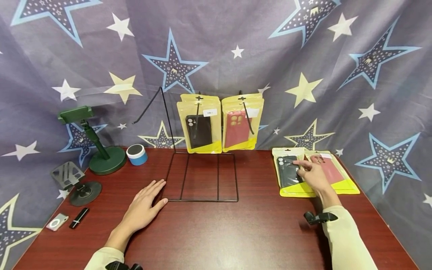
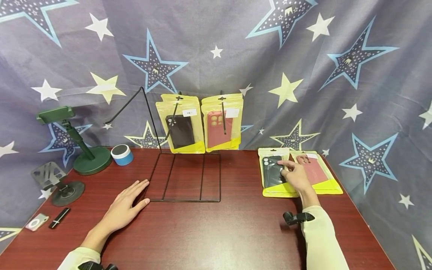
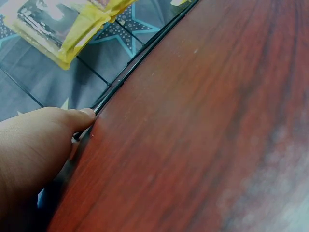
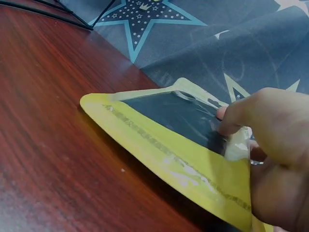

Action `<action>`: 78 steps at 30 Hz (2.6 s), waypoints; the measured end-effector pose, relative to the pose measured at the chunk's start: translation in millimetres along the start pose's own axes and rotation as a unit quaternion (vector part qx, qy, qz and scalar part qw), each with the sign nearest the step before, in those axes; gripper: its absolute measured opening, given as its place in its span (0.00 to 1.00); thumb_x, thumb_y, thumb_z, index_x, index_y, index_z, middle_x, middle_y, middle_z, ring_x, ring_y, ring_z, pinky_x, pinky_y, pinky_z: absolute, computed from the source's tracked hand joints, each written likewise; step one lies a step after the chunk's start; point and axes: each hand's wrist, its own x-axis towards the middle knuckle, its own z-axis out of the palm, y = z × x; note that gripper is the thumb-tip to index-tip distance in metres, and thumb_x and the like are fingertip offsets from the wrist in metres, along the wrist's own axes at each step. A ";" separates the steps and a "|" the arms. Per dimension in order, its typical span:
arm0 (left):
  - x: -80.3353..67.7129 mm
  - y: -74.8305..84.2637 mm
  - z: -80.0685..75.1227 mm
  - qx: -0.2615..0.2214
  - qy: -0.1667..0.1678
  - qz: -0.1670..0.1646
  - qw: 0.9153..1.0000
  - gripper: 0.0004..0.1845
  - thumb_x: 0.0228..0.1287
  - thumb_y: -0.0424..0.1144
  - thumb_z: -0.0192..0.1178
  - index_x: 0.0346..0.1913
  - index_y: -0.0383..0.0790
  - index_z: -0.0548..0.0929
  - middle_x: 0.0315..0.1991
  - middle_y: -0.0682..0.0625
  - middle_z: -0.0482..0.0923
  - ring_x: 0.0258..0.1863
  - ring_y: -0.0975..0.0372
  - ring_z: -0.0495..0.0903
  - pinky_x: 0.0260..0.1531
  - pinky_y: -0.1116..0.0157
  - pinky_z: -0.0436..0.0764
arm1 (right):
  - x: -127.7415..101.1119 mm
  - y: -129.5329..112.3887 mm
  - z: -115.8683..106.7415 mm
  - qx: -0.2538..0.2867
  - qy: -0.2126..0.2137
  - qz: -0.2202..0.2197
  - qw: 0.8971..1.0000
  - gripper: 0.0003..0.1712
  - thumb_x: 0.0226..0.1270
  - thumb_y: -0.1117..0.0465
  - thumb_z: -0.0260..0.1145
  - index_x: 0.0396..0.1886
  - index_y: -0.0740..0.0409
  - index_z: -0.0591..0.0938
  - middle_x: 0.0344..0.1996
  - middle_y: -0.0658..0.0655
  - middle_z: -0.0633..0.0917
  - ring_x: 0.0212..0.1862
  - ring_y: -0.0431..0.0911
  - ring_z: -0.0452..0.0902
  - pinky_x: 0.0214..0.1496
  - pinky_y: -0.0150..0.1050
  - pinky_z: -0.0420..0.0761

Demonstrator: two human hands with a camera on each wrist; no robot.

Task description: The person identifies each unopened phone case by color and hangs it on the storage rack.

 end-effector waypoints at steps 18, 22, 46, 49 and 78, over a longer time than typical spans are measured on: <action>-0.9 -3.2 0.3 0.002 0.003 0.003 1.000 0.33 0.76 0.51 0.59 0.77 0.39 0.68 0.78 0.40 0.67 0.79 0.41 0.60 0.74 0.37 0.59 | -21.7 -34.8 -18.2 0.016 0.074 -0.069 0.995 0.26 0.70 0.65 0.69 0.67 0.59 0.80 0.61 0.38 0.79 0.69 0.41 0.73 0.75 0.37 0.72; -1.1 -3.6 -0.1 0.000 0.002 0.001 1.000 0.33 0.76 0.51 0.59 0.77 0.39 0.68 0.78 0.40 0.67 0.79 0.41 0.60 0.74 0.37 0.59 | -27.7 -51.2 -21.7 0.045 0.088 -0.110 0.989 0.26 0.68 0.67 0.71 0.65 0.58 0.82 0.53 0.34 0.82 0.55 0.26 0.79 0.55 0.18 0.77; -0.8 -1.8 0.3 0.002 0.007 0.005 1.000 0.33 0.76 0.50 0.59 0.77 0.39 0.69 0.77 0.40 0.67 0.79 0.41 0.61 0.74 0.38 0.59 | -90.0 -159.1 -29.1 0.265 0.114 -0.385 0.877 0.25 0.54 0.91 0.61 0.55 0.85 0.78 0.21 0.51 0.81 0.13 0.38 0.68 0.06 0.35 0.55; -0.7 -1.8 0.4 0.003 0.007 0.007 1.000 0.33 0.76 0.50 0.59 0.77 0.38 0.69 0.77 0.39 0.68 0.79 0.40 0.62 0.74 0.38 0.60 | -100.0 -171.0 -25.3 0.271 0.107 -0.411 0.864 0.26 0.51 0.93 0.60 0.54 0.87 0.78 0.32 0.56 0.86 0.20 0.38 0.75 0.09 0.32 0.60; -0.2 -2.9 1.2 0.001 0.013 0.011 1.000 0.33 0.75 0.50 0.60 0.76 0.38 0.70 0.76 0.40 0.69 0.78 0.40 0.63 0.73 0.37 0.60 | -117.3 -207.0 106.7 0.181 -0.014 -0.425 0.887 0.26 0.56 0.84 0.69 0.54 0.65 0.85 0.48 0.59 0.84 0.44 0.42 0.78 0.38 0.26 0.79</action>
